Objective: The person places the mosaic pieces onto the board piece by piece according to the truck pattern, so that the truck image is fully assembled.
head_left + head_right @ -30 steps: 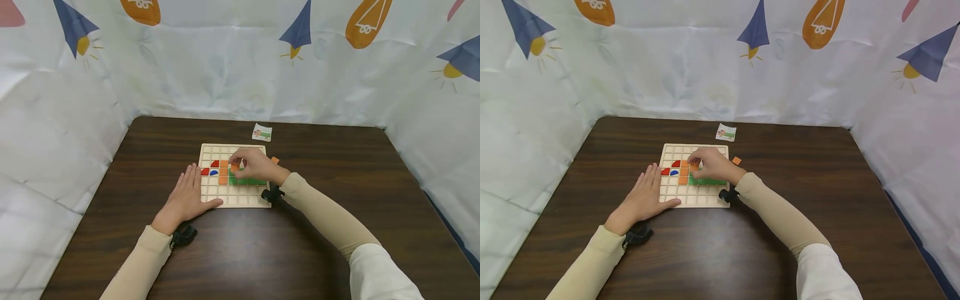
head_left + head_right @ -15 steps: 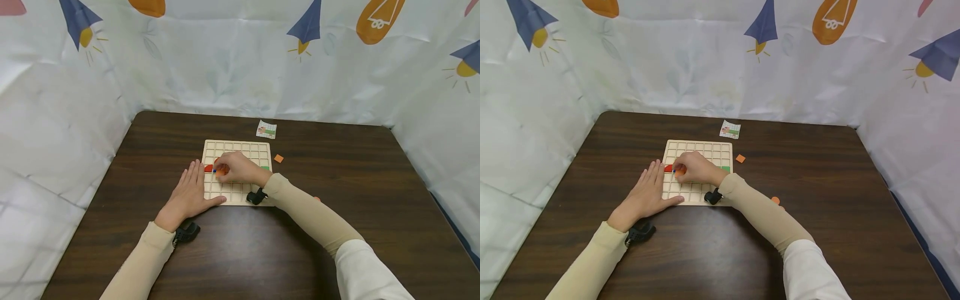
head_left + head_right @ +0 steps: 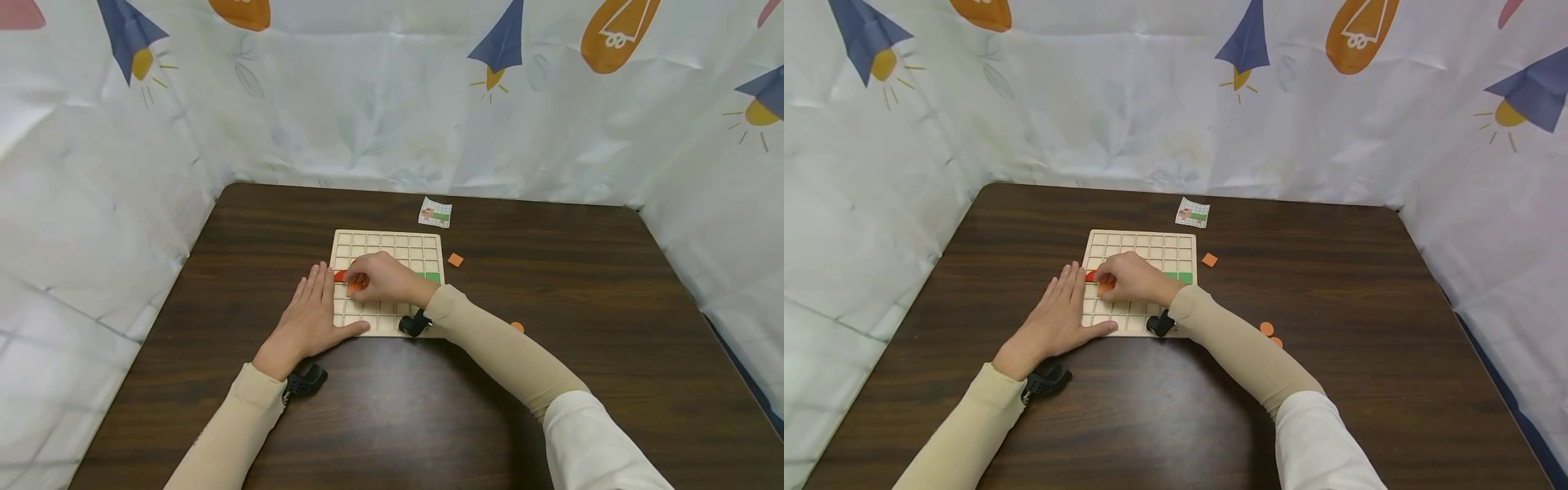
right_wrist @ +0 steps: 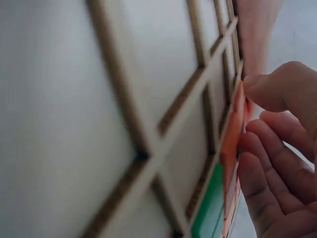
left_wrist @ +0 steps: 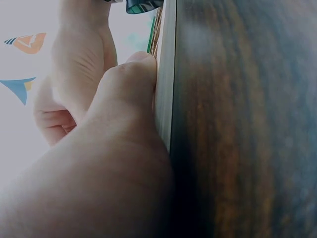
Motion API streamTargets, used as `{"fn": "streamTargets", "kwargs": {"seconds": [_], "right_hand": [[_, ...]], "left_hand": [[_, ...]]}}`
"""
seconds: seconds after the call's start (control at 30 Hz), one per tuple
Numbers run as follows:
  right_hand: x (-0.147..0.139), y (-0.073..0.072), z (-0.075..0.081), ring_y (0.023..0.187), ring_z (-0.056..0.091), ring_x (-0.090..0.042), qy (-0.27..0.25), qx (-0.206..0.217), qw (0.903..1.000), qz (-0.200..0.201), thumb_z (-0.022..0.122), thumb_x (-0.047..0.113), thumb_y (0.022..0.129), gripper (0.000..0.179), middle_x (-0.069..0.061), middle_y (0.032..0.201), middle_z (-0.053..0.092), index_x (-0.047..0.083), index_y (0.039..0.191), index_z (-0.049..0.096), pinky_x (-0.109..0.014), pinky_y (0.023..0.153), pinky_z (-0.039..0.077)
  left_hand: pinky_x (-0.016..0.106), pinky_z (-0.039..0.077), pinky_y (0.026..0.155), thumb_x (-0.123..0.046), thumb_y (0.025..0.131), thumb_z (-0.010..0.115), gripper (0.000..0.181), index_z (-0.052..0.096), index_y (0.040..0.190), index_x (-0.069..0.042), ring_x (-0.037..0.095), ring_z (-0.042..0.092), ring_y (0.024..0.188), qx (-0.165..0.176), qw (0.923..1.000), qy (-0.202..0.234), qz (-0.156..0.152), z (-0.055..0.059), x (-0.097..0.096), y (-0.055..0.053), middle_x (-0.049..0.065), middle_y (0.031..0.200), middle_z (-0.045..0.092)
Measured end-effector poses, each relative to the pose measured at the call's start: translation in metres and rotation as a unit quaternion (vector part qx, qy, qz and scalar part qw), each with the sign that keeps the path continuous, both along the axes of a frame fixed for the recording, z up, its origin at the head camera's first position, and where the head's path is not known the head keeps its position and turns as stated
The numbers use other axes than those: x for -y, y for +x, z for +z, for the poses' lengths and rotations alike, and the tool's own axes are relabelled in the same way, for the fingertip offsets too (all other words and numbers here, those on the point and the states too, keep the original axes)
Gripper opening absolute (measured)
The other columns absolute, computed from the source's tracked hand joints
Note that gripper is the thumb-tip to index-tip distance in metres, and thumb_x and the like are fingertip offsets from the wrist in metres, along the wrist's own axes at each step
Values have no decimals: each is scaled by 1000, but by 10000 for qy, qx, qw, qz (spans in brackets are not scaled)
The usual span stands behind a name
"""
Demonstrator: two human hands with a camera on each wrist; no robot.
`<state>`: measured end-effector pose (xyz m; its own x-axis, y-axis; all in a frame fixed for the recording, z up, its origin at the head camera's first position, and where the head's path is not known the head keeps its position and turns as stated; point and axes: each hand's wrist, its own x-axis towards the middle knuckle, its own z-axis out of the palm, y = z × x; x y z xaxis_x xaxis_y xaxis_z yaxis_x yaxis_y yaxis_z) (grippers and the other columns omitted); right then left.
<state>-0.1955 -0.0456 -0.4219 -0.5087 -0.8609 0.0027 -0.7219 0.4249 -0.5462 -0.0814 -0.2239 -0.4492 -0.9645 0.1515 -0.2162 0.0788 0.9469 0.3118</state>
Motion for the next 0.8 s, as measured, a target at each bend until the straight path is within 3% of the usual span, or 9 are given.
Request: {"fn": "streamTargets", "kwargs": {"seconds": [0.27, 0.43, 0.63, 0.8], "right_hand": [[-4, 0, 2, 93, 70, -9, 126, 56, 9999, 50, 78, 19, 90, 27, -1, 105, 77, 10, 115, 77, -21, 85, 57], [-19, -4, 8, 96, 71, -11, 110, 123, 9998, -139, 76, 21, 91, 29, -1, 110, 77, 11, 118, 77, -24, 87, 58], [-68, -24, 14, 104, 71, -18, 30, 199, 9963, -837, 73, 21, 95, 31, -5, 116, 76, 10, 124, 75, -33, 92, 60], [-110, -41, 12, 105, 71, -24, 184, 216, 9880, -1520, 76, 22, 95, 33, -10, 116, 75, 7, 125, 73, -38, 93, 60]], "left_hand": [[60, 7, 133, -90, 85, 48, 132, -2, 165, 1, 40, -3, 164, -5, 10000, 58, -11, -1, -2, 1, 22, 174, -8], [59, 6, 134, -90, 84, 48, 132, -2, 165, 2, 40, -3, 164, 32, 10000, 91, 24, -1, -5, 0, 22, 174, -8], [58, 6, 134, -89, 84, 51, 133, -1, 165, 2, 41, -2, 164, 68, 9999, 18, 91, 0, -6, -1, 23, 175, -6], [59, 6, 134, -88, 84, 51, 133, -1, 165, 3, 41, -2, 164, 79, 9999, -53, 114, 1, -3, -1, 23, 175, -5]]}}
